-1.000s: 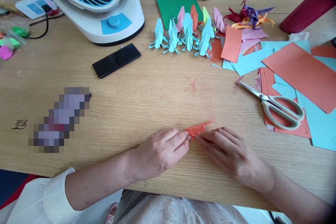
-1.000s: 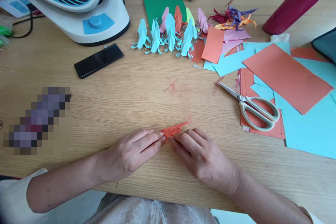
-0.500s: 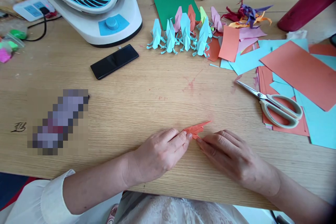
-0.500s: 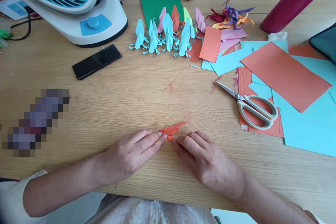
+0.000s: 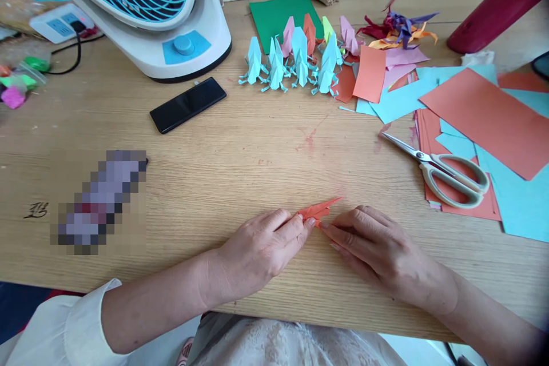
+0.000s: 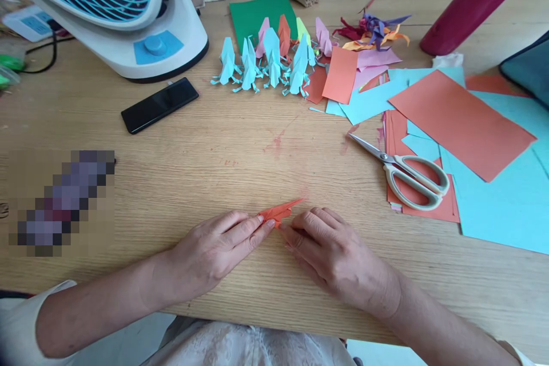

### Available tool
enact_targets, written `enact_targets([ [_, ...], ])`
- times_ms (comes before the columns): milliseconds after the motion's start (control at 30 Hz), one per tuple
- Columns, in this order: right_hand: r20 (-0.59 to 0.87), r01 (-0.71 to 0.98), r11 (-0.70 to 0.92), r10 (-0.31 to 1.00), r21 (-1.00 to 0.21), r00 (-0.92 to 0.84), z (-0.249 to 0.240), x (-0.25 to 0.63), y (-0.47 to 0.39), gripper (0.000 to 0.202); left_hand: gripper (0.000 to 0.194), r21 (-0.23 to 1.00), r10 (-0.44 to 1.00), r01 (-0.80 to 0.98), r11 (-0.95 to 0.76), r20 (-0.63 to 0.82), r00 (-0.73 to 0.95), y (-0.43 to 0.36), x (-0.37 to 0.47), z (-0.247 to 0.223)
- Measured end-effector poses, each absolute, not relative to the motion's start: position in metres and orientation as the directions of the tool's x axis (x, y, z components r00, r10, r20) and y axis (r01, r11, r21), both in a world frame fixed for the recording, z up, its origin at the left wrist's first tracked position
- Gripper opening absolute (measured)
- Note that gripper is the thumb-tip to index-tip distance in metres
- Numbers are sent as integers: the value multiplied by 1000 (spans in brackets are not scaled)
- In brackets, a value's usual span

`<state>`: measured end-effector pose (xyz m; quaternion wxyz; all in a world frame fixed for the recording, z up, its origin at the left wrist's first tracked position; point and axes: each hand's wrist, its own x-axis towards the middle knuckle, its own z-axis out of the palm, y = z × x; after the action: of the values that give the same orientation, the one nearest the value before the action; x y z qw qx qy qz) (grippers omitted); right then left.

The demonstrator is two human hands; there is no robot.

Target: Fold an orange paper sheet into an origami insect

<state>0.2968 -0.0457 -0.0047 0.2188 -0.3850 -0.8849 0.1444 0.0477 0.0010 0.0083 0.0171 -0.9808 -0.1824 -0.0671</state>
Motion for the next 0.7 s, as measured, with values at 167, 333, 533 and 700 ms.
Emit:
enact_targets([
  [167, 255, 627, 734, 679, -260, -688, -1, 304, -52, 31, 39, 27, 363, 363, -932, 117, 924, 1, 45, 7],
  [333, 280, 606, 764, 645, -222, -711, 2, 312, -62, 30, 42, 36, 381, 379, -925, 112, 918, 1, 45, 5],
  [533, 195, 668, 688, 724, -284, -662, -1, 315, -69, 34, 36, -75, 253, 274, -959, 219, 942, 9, 45, 3],
  [700, 189, 672, 672, 737, -311, -649, -4, 318, -69, 38, 39, -71, 297, 316, -946, 199, 934, 7, 48, 2],
])
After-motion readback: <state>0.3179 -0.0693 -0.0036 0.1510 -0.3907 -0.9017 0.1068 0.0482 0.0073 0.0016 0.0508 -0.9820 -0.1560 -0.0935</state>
